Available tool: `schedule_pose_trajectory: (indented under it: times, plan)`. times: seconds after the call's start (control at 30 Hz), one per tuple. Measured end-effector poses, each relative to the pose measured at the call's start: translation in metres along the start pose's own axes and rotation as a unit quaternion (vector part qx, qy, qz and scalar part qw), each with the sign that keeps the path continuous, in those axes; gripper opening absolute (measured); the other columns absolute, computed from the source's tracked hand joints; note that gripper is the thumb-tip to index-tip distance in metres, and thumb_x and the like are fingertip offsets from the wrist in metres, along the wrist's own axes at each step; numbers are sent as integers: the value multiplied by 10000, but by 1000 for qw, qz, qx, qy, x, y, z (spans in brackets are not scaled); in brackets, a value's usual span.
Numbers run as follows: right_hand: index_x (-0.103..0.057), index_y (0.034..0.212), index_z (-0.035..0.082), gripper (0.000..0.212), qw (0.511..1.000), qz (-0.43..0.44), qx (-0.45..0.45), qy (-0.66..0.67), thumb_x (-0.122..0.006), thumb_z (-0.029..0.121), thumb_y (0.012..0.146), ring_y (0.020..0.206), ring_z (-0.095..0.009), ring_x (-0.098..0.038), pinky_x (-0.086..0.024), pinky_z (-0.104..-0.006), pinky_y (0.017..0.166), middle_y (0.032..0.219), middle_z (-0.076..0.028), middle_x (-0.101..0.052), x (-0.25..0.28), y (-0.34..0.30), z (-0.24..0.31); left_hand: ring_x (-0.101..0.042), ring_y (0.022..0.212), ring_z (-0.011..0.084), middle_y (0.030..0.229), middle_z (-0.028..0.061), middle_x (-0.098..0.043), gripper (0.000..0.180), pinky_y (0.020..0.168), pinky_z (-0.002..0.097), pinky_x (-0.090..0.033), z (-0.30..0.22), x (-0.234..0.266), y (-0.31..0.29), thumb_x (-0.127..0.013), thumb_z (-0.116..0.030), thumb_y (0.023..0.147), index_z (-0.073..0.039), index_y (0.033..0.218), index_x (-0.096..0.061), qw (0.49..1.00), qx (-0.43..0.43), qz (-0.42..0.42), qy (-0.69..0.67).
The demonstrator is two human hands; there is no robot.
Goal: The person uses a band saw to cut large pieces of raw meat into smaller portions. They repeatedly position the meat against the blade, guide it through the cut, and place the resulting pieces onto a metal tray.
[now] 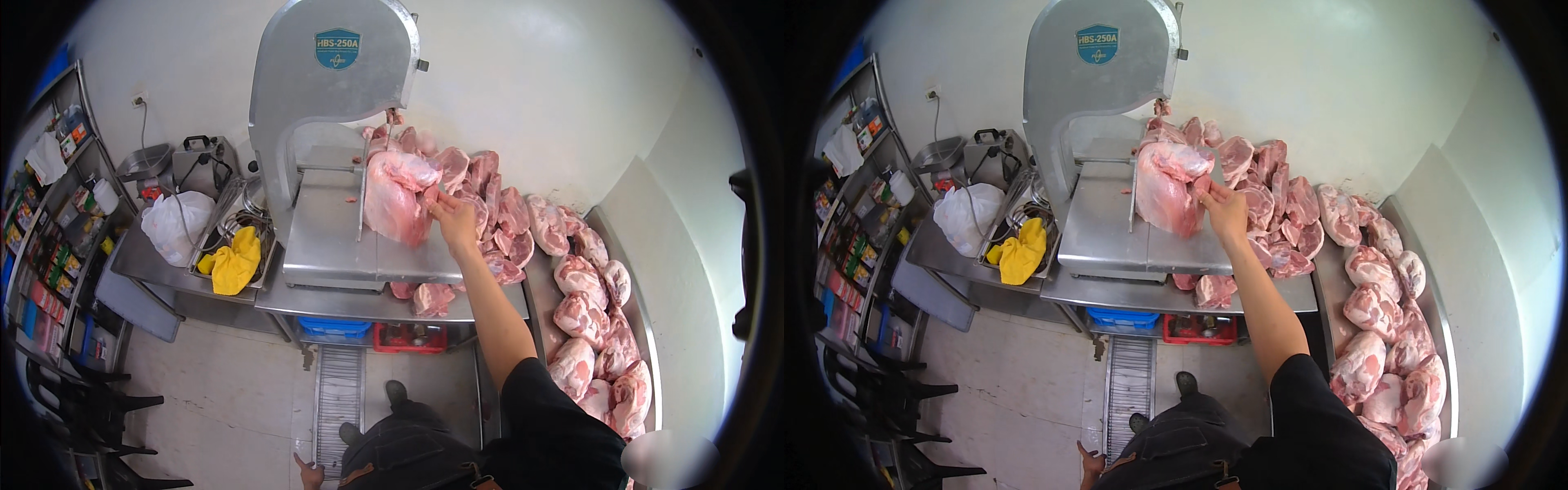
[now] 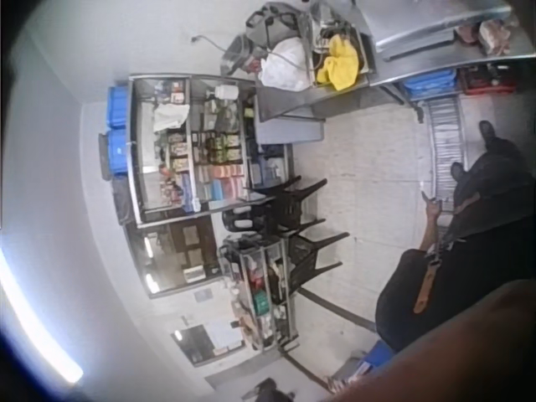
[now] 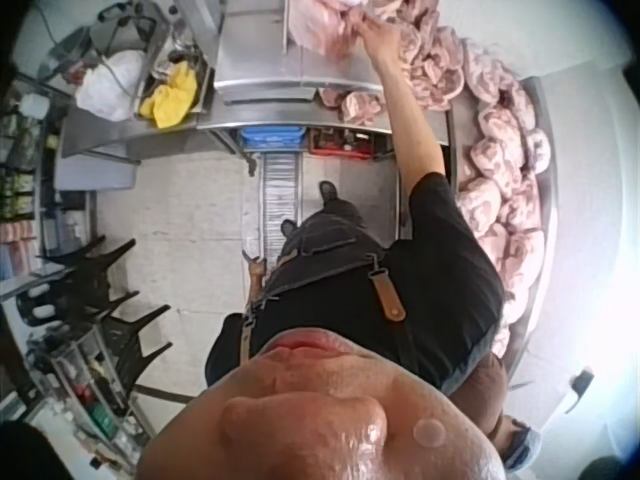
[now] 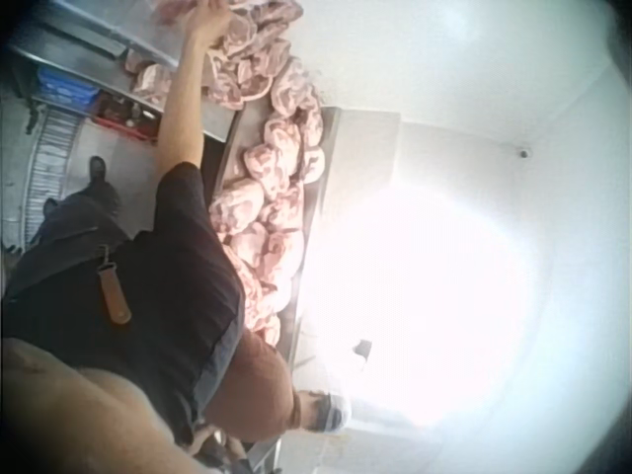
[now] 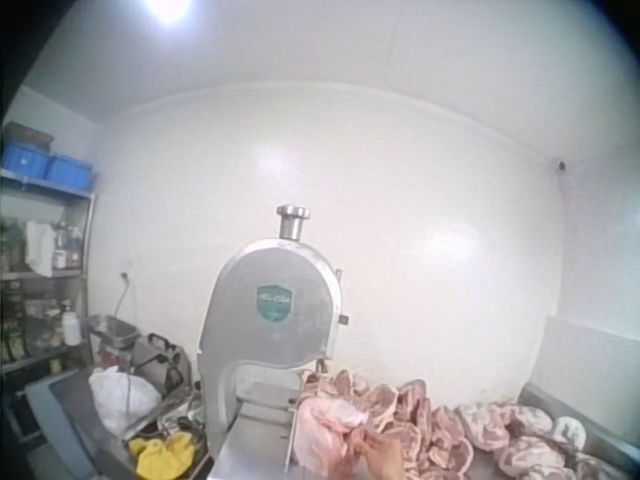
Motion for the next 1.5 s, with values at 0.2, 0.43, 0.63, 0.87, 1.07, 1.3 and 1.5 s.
schedule_pose_trajectory:
  times: [0.2,0.43,0.63,0.87,1.07,1.3,1.5]
  plan:
    - [-685,1358,-98,393,1000,1,0,6,-746,72,1009,1011,-121,-720,-570,-273,904,1170,-127,-793,-9,18,-5,-770,1026,380,1275,265,-719,1319,876,451,-626,6,-1,-10,-791,-41,817,-241,1716,153,1000,26,-3,-2]
    - [-695,1343,-105,405,1000,-10,17,-5,-767,86,993,981,-125,-726,-583,-285,882,1136,-133,-803,-11,38,1,-765,1058,368,1302,267,-707,1318,880,441,-630,0,-4,-15,-789,-36,828,-255,1716,160,1000,17,-7,8]
    - [-744,1295,-58,417,999,-25,22,-29,-803,159,944,1007,-169,-768,-585,-305,916,1136,-154,-818,-11,58,-8,-767,1057,356,1336,271,-690,1307,888,429,-629,-1,-11,-23,-786,-43,854,-237,1710,183,999,42,7,-15]
    - [-767,1268,-39,423,998,-34,30,-44,-819,192,917,1020,-206,-789,-583,-324,933,1128,-167,-823,-14,74,-4,-779,1005,350,1321,288,-685,1303,858,432,-634,-1,-15,-37,-784,-62,859,-221,1703,197,999,31,2,-13]
    - [-770,1265,-30,443,996,-35,35,-74,-813,215,899,1033,-228,-794,-585,-340,934,1130,-182,-820,-21,90,1,-766,987,375,1328,299,-660,1299,795,434,-636,2,-19,-53,-780,-23,835,-199,1710,165,997,33,-13,-74]
    - [-757,1293,-21,492,995,-56,39,-78,-831,241,883,1052,-251,-790,-595,-350,939,1155,-188,-812,-17,132,-10,-669,726,297,742,132,-623,608,898,640,-564,-28,-36,-80,-742,-330,957,-42,1451,-534,963,-75,-189,-179]
    - [-589,1507,4,837,978,-17,107,-178,-874,306,781,1268,-337,-685,-531,-435,1096,1365,-222,-715,-25,157,14,-680,804,311,881,162,-618,695,888,595,-578,-57,-44,-74,-745,-250,927,-69,1513,-417,987,-12,-119,-110]
Point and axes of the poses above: each hand's wrist, its own y-axis towards the middle knuckle, its own x-axis out of the back of the hand, z = x × y, the point moved 7 cm from there along y, towards the middle knuckle
